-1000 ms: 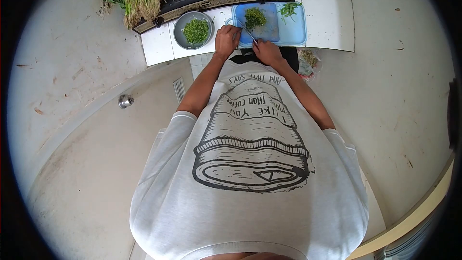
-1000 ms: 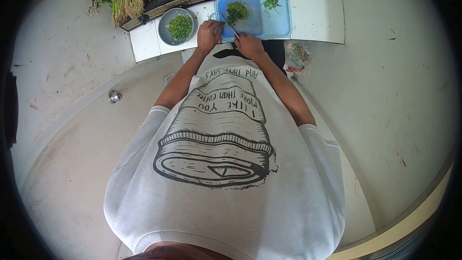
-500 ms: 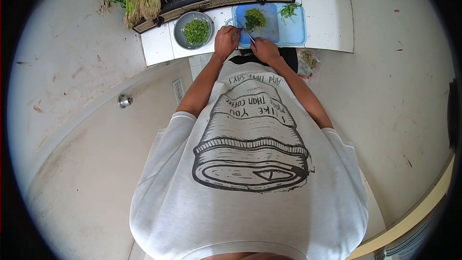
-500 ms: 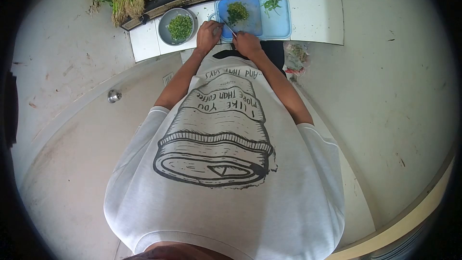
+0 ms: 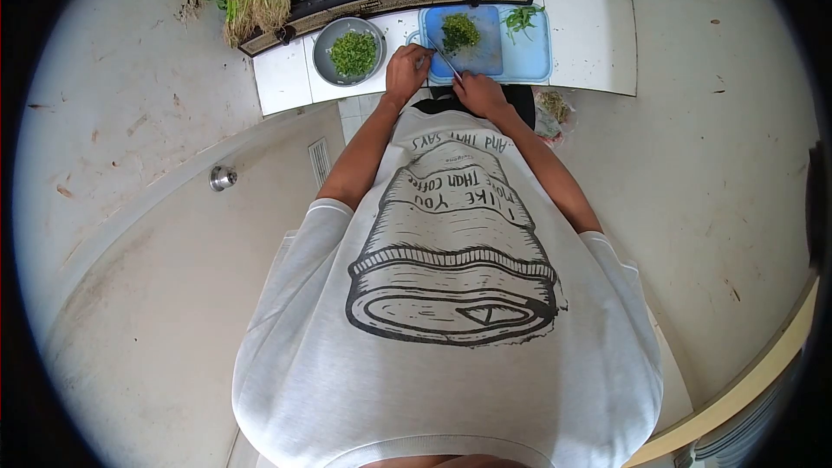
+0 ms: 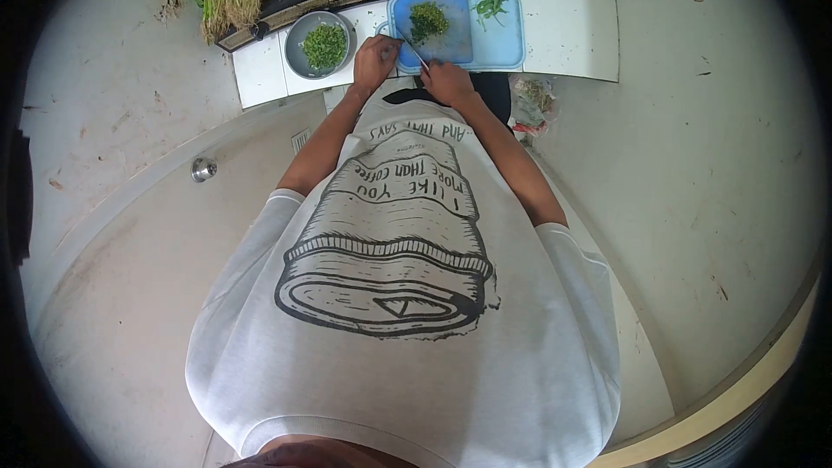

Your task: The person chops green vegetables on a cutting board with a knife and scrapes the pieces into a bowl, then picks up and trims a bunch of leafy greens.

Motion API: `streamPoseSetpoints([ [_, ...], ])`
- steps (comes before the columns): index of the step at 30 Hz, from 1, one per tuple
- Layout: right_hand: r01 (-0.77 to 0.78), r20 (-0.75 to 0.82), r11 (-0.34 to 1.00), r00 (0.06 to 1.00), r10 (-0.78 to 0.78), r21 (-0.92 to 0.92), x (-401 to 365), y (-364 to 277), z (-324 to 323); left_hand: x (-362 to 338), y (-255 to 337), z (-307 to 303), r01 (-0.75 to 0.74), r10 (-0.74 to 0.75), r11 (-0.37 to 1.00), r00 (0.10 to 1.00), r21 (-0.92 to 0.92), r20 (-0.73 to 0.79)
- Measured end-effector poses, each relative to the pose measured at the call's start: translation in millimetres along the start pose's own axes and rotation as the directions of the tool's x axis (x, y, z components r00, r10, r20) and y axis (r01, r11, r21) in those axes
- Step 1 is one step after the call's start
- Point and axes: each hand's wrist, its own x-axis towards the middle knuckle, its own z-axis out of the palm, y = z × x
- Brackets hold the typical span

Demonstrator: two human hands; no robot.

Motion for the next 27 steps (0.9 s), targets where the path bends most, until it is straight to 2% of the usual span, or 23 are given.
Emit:
streamPoseSetpoints([
  [6, 0.012, -0.041, 1.0, 0.999, -0.013, -0.001, 14.1, -3.6, 4.7, 0.5, -5.0, 3.0, -0.004, 0.004, 1.0, 1.0, -0.001, 0.006],
  [8, -0.048, 0.001, 0.999, 0.999, 0.048, -0.008, 10.0, -7.3, 0.0, 0.1, -4.9, 2.2, 0.007, -0.007, 1.0, 1.0, -0.001, 0.015],
  [12, -0.037, 0.019, 0.999, 0.999, 0.037, -0.008, 0.7, -1.0, -1.2, 0.1, -3.6, 2.5, 0.033, -0.034, 0.999, 0.999, 0.007, 0.028],
  [15, -0.051, -0.003, 0.999, 0.999, 0.051, -0.009, -0.7, -0.7, -0.4, -0.3, -2.2, 2.8, 0.001, -0.001, 1.0, 1.0, 0.013, 0.001],
  [17, -0.093, 0.05, 0.995, 0.995, 0.091, 0.043, 1.7, -3.5, -3.6, -0.8, -0.5, 2.0, 0.025, -0.025, 1.0, 1.0, -0.014, -0.002],
  [27, -0.034, 0.099, 0.999, 0.995, 0.031, 0.031, 11.1, -8.3, -7.9, -0.4, -4.8, 4.3, 0.027, -0.027, 1.0, 1.0, 0.004, -0.006],
])
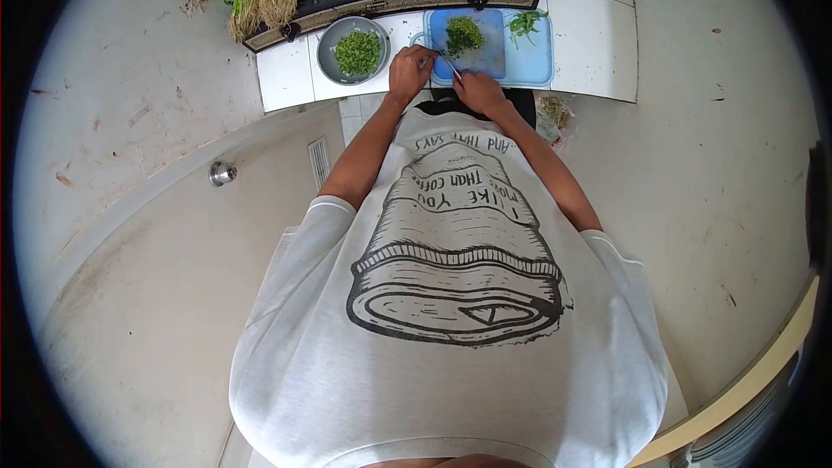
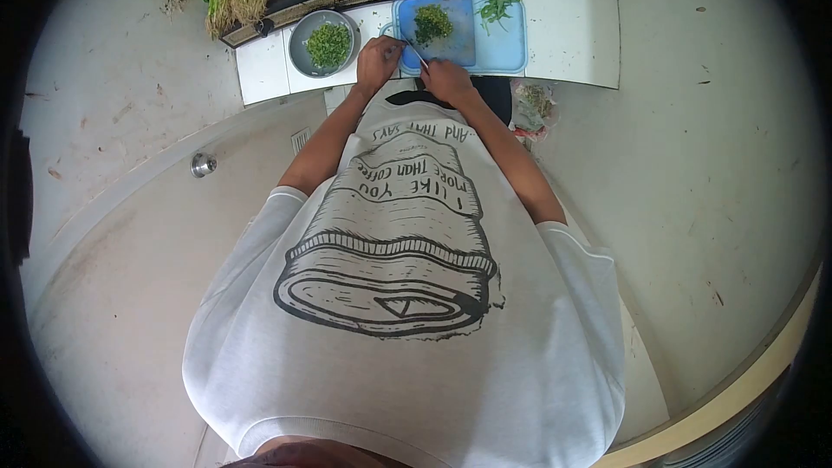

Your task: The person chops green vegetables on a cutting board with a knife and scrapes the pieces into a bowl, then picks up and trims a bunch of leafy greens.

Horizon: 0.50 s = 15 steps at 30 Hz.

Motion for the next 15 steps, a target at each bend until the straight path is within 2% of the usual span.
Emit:
streamPoseSetpoints([
  [6, -0.027, -0.062, 1.0, 0.998, 0.026, -0.015, -3.1, 4.5, 5.7, 1.6, 1.1, -0.5, 0.027, -0.027, 0.999, 0.999, -0.017, 0.022],
  [9, -0.029, -0.104, 0.999, 0.994, 0.026, -0.026, -3.6, 11.9, 8.2, 4.2, 1.7, -0.4, -0.058, 0.058, 0.997, 0.998, 0.041, -0.001],
  [12, -0.075, -0.117, 0.997, 0.99, 0.075, 0.008, -4.7, 11.4, 2.3, 7.0, 5.6, -0.4, -0.053, 0.051, 0.995, 0.998, 0.082, 0.034],
  [15, -0.035, -0.121, 0.998, 0.992, 0.041, 0.054, -4.4, 13.9, 1.8, 12.0, 6.5, 0.1, -0.044, 0.042, 0.997, 0.998, 0.061, 0.043],
])
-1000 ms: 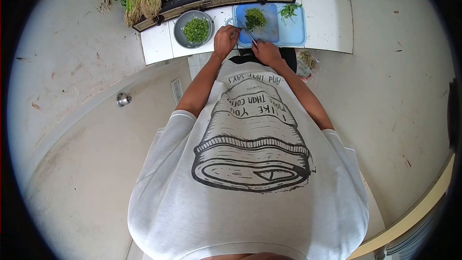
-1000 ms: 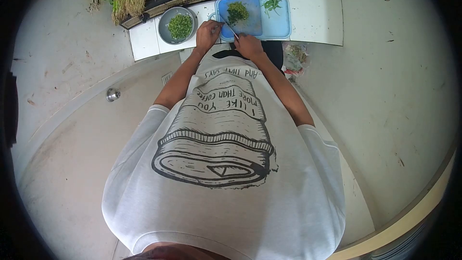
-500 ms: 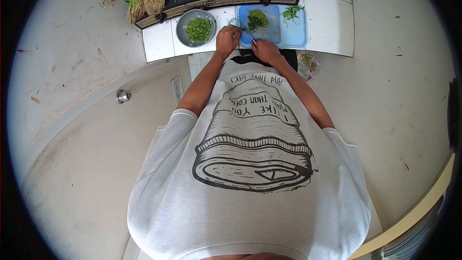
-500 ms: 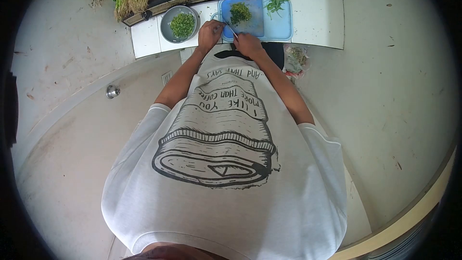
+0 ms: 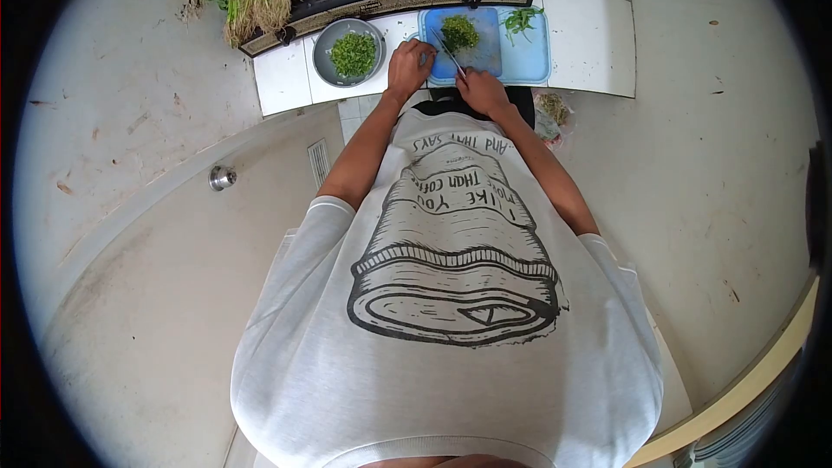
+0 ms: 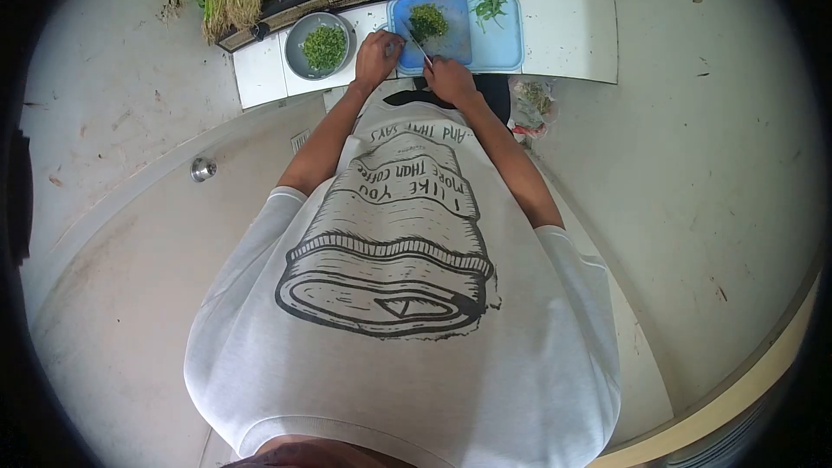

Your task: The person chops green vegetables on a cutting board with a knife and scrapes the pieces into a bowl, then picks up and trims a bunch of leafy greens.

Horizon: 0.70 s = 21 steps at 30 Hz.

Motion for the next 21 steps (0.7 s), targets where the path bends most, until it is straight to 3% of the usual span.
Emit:
streamPoseSetpoints([
  [3, 0.04, 0.009, 0.999, 0.999, -0.04, -0.004, -0.8, 2.5, 2.1, 5.6, -1.4, 0.9, -0.015, 0.015, 1.0, 1.0, -0.025, 0.006],
  [12, 0.058, 0.019, 0.998, 0.998, -0.057, -0.04, -6.7, -1.5, 1.3, 7.8, -2.0, 7.6, 0.186, -0.184, 0.973, 0.982, -0.135, 0.027],
  [14, 0.035, 0.083, 0.997, 0.996, -0.029, -0.068, -7.0, -4.7, -1.7, 6.9, -0.2, 5.6, 0.127, -0.127, 0.988, 0.992, -0.091, 0.006],
  [18, 0.04, 0.05, 0.997, 0.998, -0.037, -0.061, -0.5, -6.5, 5.2, 1.5, -5.0, 10.6, 0.071, -0.073, 0.996, 0.997, -0.056, -0.024],
  [20, 0.046, 0.02, 0.995, 0.999, -0.045, -0.089, 4.4, -5.5, 12.2, -2.0, -5.8, 9.2, -0.077, 0.081, 0.994, 0.995, 0.081, -0.051],
  [21, 0.047, 0.021, 0.995, 0.999, -0.046, -0.088, 3.0, -7.3, 9.8, -3.6, -3.8, 7.5, -0.075, 0.079, 0.994, 0.996, 0.082, -0.051],
])
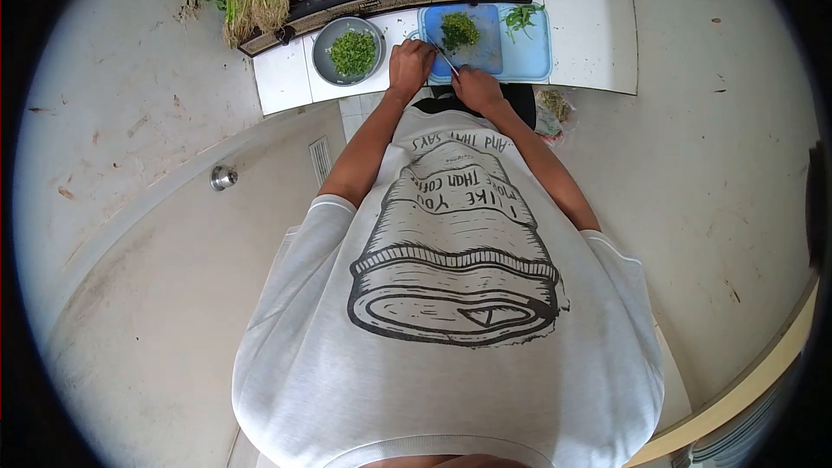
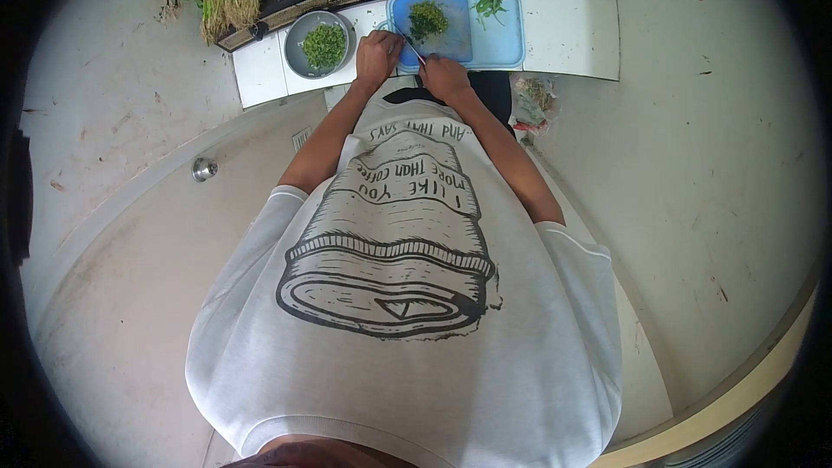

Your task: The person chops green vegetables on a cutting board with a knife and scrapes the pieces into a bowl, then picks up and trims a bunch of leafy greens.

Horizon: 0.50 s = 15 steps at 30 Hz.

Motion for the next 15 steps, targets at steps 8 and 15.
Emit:
streamPoseSetpoints([
  [8, -0.096, 0.059, 0.995, 0.994, 0.096, 0.005, -8.3, 0.1, -12.5, -9.2, 0.9, -6.6, -0.163, 0.155, 0.969, 0.986, 0.183, 0.056],
  [15, -0.069, 0.078, 0.997, 0.995, 0.067, 0.018, -9.7, -3.6, -14.4, -12.4, 1.9, -7.0, -0.168, 0.164, 0.975, 0.986, 0.148, 0.037],
])
